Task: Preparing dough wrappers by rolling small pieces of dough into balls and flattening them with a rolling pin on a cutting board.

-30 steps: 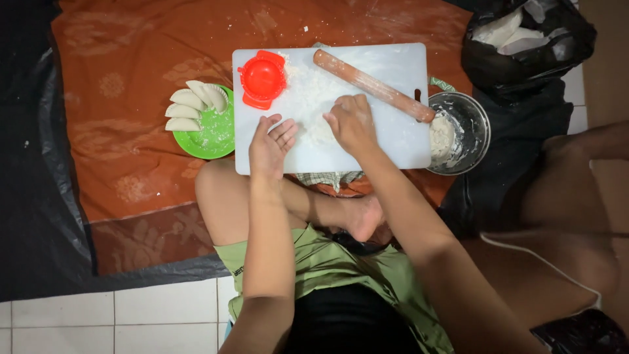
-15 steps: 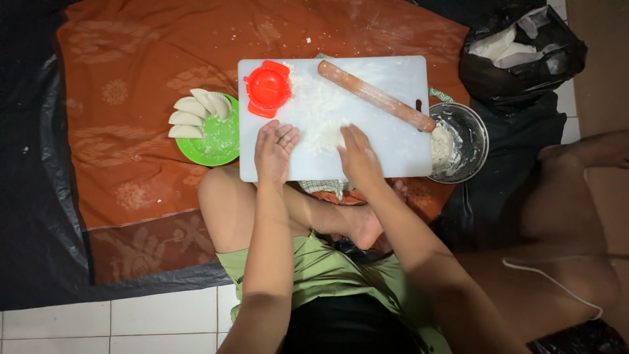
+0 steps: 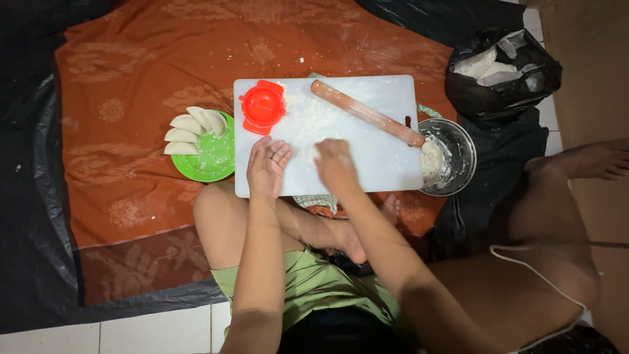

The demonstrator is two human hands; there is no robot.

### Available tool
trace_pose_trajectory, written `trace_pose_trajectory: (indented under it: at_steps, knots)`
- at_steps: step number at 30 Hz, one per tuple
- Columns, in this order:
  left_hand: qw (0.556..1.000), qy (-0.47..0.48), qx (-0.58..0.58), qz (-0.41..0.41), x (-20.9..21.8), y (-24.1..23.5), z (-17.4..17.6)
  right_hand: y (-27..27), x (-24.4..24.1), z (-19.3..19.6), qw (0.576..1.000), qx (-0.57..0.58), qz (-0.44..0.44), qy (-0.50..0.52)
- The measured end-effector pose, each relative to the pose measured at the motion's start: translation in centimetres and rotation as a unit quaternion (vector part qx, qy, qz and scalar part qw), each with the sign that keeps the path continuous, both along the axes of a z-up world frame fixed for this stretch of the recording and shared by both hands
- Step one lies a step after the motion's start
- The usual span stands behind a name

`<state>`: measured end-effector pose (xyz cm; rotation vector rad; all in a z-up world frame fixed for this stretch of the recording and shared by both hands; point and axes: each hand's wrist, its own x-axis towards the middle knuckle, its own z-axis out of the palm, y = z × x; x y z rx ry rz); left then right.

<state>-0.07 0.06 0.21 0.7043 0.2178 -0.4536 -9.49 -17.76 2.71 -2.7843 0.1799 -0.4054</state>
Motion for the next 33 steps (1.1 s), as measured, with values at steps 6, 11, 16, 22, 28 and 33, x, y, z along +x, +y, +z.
trace_pose_trajectory:
  at_steps: [6, 11, 16, 22, 28, 33]
  knots:
    - [1.000, 0.009, -0.028, 0.004, 0.0, -0.1, 0.2, -2.7, 7.1, 1.9, 0.999, 0.019, -0.039, 0.000]
    - [0.996, -0.007, -0.063, 0.059, -0.1, 0.4, -1.4, 0.3, 7.2, 2.2, 0.994, 0.089, 0.065, 0.025]
    - [0.994, -0.019, -0.095, 0.049, -0.3, 0.4, -1.4, -0.3, 1.5, 4.9, 0.959, 0.201, 0.188, 0.062]
    - [0.995, -0.050, -0.078, 0.028, -0.2, 0.2, -1.6, -2.5, 5.1, 3.5, 0.995, 0.089, 0.021, 0.033]
    - [0.994, -0.061, -0.072, 0.057, -0.8, 0.6, -0.7, 0.3, 5.7, 2.4, 0.982, 0.182, 0.044, 0.011]
    - [0.993, -0.064, -0.080, 0.059, -0.8, 0.4, -0.3, -0.5, 1.2, 3.1, 0.954, 0.218, 0.180, 0.102]
